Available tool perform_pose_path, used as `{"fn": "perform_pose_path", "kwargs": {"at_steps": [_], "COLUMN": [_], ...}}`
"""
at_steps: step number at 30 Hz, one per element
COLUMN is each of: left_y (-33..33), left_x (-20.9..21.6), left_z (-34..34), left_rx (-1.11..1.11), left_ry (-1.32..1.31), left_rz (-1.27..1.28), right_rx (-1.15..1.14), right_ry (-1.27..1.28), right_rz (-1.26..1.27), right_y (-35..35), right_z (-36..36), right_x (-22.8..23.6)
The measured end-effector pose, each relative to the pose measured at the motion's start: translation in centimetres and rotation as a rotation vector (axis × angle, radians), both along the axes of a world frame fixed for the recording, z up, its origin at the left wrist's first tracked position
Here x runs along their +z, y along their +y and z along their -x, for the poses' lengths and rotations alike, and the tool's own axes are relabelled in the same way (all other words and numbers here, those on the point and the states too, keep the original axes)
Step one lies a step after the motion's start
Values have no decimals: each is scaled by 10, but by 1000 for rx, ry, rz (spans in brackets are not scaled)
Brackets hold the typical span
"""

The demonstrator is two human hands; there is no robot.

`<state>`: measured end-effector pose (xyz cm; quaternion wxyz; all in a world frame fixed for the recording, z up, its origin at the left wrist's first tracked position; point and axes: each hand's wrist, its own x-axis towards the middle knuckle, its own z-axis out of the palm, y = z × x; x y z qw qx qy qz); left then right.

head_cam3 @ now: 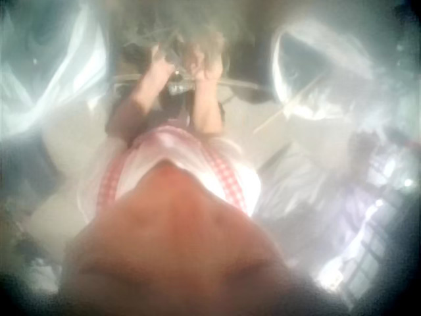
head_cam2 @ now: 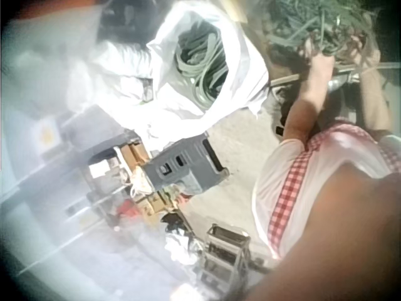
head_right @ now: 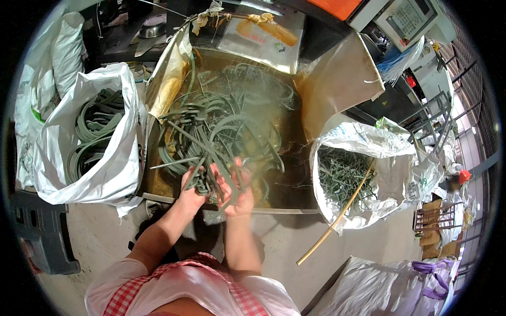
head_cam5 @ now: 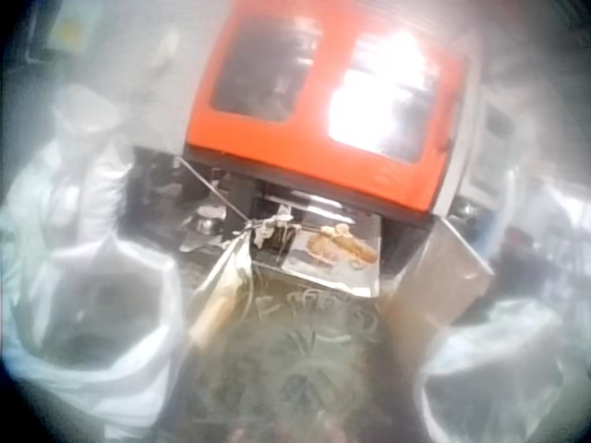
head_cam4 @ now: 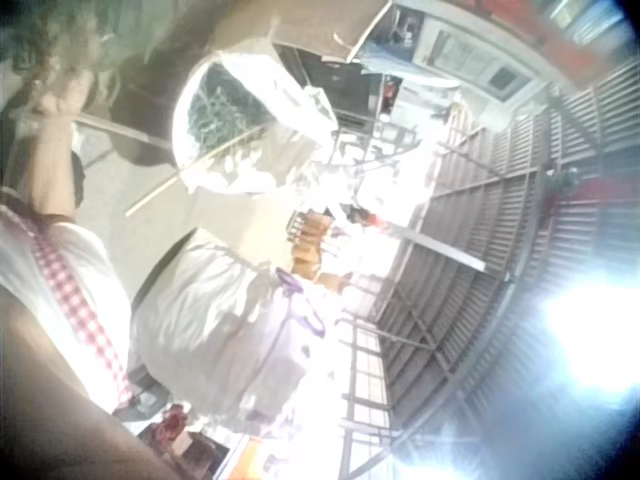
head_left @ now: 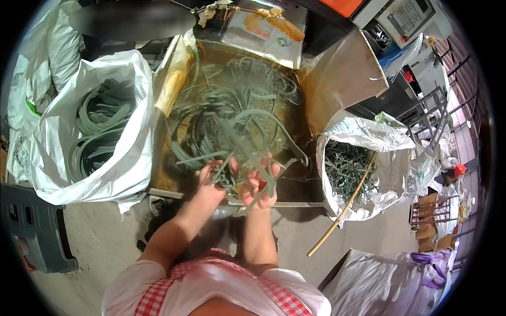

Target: The person uses a wooden stick to stir curved gray plastic parts in a tank of liquid, then pulls a stack of the parts out of the liquid by hand and places them into a large white bag.

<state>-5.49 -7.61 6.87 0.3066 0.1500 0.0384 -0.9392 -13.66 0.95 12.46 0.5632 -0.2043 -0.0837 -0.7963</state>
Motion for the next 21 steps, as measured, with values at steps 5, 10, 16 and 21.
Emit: {"fn": "perform_pose_path", "kwargs": {"at_steps": [5, 10, 16, 21], "left_y": [19, -7, -30, -25], "left_x": [19, -22, -10, 9], "left_z": [-5, -14, -34, -26], "left_rx": [-95, -30, 21, 144], "left_ry": [36, -3, -358, -649], "left_rz": [-299, -36, 1, 302], "right_rx": [-283, -107, 106, 203], "right_ry": [433, 15, 500, 1764], "right_rz": [167, 10, -617, -1034], "right_y": [-26, -15, 26, 20], "right_z": [23, 28, 93, 130], "right_x": [16, 31, -6, -11]}}
